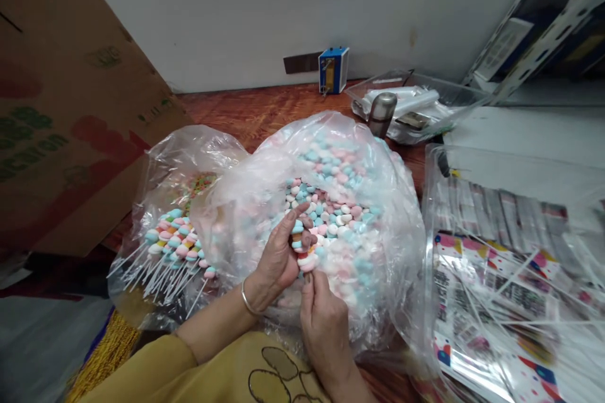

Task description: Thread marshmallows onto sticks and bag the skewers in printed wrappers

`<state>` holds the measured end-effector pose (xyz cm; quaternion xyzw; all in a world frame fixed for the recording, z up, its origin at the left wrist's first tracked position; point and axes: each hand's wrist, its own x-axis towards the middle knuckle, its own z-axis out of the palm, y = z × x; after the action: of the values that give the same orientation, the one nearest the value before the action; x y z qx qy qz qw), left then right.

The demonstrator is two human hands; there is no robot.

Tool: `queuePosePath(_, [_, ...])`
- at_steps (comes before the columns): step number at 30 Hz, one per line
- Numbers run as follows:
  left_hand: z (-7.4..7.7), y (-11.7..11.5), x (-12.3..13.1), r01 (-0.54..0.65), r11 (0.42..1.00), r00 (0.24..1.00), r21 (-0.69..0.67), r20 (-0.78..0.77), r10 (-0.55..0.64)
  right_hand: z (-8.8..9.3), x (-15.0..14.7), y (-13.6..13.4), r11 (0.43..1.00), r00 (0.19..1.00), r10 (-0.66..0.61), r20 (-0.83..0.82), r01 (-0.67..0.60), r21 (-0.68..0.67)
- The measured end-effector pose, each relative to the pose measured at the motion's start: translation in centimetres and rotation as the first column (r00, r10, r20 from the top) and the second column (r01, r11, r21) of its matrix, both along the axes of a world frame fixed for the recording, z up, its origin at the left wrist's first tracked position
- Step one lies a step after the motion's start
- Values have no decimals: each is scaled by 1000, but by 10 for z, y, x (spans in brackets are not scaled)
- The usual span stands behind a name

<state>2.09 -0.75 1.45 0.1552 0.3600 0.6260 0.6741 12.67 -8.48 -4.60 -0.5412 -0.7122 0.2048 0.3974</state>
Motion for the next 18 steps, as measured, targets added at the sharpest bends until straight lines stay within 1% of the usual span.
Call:
queuePosePath(4, [-3,-5,7,44,999,997,9,-58,-43,1,-2,0,996,995,-17,97,9,84])
queuePosePath(9, [-7,-17,14,48,996,986,79,-165,-35,-4,-5,-2,983,980,-60,189,25,183])
queuePosePath(12, [-10,-21,17,55,991,982,120,-183,-33,-7,-5,-2,978,977,-59,204,15,209])
queuePosePath(15, [-12,-22,18,54,985,986,164,-166,-26,-7,-3,-1,983,985,-38,167,7,182])
queuePosePath(18, [-13,-21,16,35,979,985,199,-172,0,-4,3,-1,998,997,43,61,-45,37])
